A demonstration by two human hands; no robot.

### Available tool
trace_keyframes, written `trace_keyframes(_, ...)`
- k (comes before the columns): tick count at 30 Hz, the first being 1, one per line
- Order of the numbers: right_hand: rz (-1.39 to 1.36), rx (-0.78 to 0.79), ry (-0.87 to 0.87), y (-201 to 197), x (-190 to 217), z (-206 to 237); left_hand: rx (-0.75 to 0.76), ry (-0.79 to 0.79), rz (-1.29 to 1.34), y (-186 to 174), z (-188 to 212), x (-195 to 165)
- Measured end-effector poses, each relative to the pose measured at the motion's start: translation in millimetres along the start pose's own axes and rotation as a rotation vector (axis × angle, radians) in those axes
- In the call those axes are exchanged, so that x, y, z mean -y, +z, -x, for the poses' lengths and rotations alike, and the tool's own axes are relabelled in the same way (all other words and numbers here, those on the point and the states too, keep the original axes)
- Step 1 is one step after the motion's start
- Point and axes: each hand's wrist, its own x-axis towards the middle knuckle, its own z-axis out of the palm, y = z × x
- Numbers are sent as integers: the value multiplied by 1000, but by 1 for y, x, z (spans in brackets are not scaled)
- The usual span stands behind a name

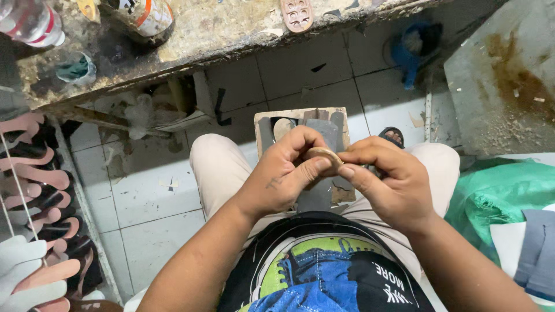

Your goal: The person sits at a workbench and assembles a slipper, pressing and smoothing the tan upper onto the insole and shaping the toe area by hand. They turn the slipper over to check the sole, press the edges, then place the finished slipper on the workbench next to its pair.

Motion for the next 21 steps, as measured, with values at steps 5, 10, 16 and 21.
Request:
trace_keyframes(5,517,-220,-494,6,0,3,-112,190,-353,7,2,-2)
trace_keyframes(10,160,-355,-495,6,-3,25,-342,198,-328,13,3,-1)
trace_keyframes(16,92,-130,78,12,-9,21,-402,253,-243,33,8,-9)
trace_keyframes(21,377,-26,-189,20,-6,14,-288,447,-602,43,12,-21)
